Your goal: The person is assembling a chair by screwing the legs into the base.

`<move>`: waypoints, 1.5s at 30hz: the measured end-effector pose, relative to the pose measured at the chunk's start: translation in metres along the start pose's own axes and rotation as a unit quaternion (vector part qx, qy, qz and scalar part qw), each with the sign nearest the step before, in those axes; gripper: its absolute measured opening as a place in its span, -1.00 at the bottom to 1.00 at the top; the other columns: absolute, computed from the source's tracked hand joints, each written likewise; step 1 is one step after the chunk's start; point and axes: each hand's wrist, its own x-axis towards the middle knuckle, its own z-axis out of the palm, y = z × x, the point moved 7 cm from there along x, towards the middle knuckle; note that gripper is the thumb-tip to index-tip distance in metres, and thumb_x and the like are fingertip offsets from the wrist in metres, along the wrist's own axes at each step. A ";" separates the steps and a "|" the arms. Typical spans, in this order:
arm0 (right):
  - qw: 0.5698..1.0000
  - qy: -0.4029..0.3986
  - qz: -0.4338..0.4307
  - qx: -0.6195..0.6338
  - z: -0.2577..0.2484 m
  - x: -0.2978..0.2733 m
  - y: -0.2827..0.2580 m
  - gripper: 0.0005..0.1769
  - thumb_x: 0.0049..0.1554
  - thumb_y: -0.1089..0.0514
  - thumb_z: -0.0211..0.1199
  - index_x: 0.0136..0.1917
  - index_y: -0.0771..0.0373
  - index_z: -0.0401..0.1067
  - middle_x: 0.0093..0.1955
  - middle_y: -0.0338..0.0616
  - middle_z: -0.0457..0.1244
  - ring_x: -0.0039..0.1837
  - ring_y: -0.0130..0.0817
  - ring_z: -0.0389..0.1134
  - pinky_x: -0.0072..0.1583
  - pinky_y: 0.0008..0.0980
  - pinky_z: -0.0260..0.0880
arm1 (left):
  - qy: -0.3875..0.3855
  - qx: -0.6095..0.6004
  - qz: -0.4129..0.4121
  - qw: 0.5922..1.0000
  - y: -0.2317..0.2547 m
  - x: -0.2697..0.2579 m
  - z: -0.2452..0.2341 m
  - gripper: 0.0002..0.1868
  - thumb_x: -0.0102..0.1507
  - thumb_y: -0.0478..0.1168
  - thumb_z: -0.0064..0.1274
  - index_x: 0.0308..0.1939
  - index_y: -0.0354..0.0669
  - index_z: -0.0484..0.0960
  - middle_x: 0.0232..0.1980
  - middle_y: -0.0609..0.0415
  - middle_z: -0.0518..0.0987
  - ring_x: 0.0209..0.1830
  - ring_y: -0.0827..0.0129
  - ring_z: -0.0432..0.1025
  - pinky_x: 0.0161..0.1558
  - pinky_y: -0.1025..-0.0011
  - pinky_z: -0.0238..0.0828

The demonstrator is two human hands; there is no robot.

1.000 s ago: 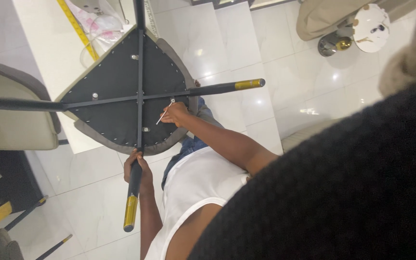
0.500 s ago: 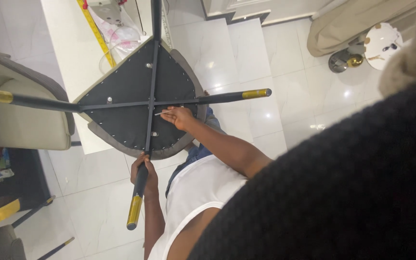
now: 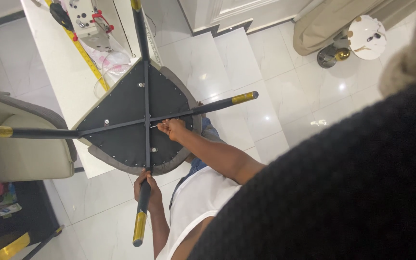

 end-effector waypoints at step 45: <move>0.794 -0.348 -0.074 -0.493 0.037 -0.121 -0.045 -0.58 0.24 0.26 0.13 0.36 0.30 0.30 0.05 0.05 0.35 0.11 -0.12 0.48 0.16 -0.12 0.57 | 0.054 0.030 -0.001 0.998 -0.041 0.012 -0.008 -0.94 0.31 -0.40 0.12 -0.16 -0.36 0.61 -0.07 -0.19 0.68 0.03 0.12 0.62 0.09 0.29 0.57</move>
